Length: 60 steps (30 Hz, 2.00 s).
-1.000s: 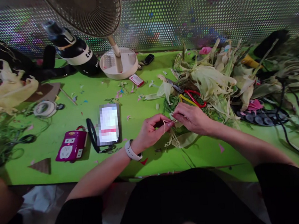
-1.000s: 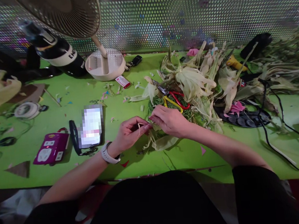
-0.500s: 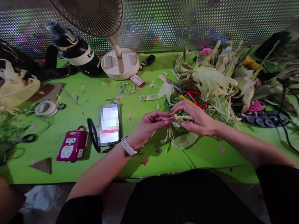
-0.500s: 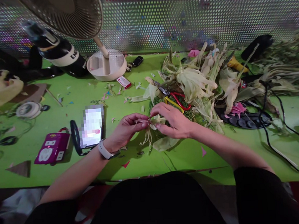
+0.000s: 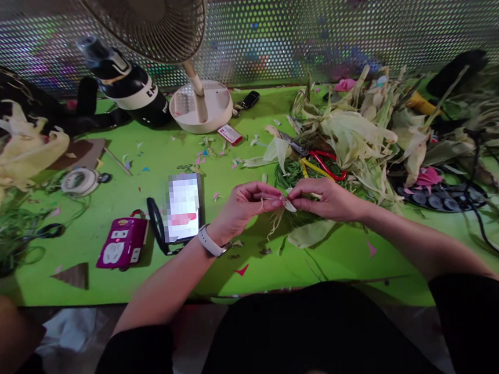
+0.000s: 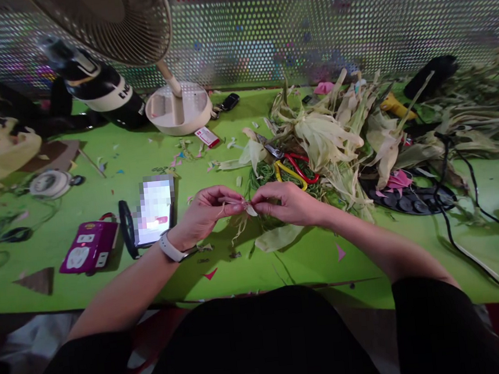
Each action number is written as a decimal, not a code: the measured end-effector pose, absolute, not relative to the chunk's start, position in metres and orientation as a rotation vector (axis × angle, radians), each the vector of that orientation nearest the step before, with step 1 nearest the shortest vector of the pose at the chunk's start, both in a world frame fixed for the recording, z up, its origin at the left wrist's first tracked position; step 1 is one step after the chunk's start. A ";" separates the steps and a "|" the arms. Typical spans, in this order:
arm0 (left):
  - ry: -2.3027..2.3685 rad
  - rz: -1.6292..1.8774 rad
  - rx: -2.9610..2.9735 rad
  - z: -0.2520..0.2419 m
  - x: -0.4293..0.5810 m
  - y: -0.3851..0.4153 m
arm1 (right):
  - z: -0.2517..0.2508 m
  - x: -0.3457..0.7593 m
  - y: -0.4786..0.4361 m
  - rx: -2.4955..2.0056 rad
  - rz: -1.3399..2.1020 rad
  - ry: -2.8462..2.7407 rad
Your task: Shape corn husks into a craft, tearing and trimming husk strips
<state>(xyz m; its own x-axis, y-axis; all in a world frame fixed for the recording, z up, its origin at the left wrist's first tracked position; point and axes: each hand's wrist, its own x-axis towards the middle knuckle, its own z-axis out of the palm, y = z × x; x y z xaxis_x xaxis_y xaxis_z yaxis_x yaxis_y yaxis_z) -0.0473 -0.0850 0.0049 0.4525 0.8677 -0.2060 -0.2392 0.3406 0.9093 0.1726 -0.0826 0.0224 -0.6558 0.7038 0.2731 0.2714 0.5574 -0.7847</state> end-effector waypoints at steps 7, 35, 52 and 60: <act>0.902 0.790 1.037 0.006 -0.052 -0.079 | 0.019 0.170 -0.087 -0.872 0.829 -2.288; 0.839 1.410 2.171 -0.010 -0.037 -0.105 | 0.021 0.166 -0.093 -0.877 0.890 -2.135; 1.023 1.022 2.106 -0.005 -0.042 -0.102 | 0.023 0.191 -0.066 -0.776 -0.706 -2.392; 0.871 0.894 2.328 0.000 -0.045 -0.102 | 0.012 0.186 -0.067 -0.869 -0.630 -2.462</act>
<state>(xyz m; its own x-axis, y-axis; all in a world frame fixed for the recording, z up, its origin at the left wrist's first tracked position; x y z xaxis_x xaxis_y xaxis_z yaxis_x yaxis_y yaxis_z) -0.0445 -0.1024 -0.0001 0.5805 0.7081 0.4021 0.3835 -0.6733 0.6321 0.1864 -0.0668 0.0124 -0.6989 0.4598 0.5478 0.6664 0.6968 0.2653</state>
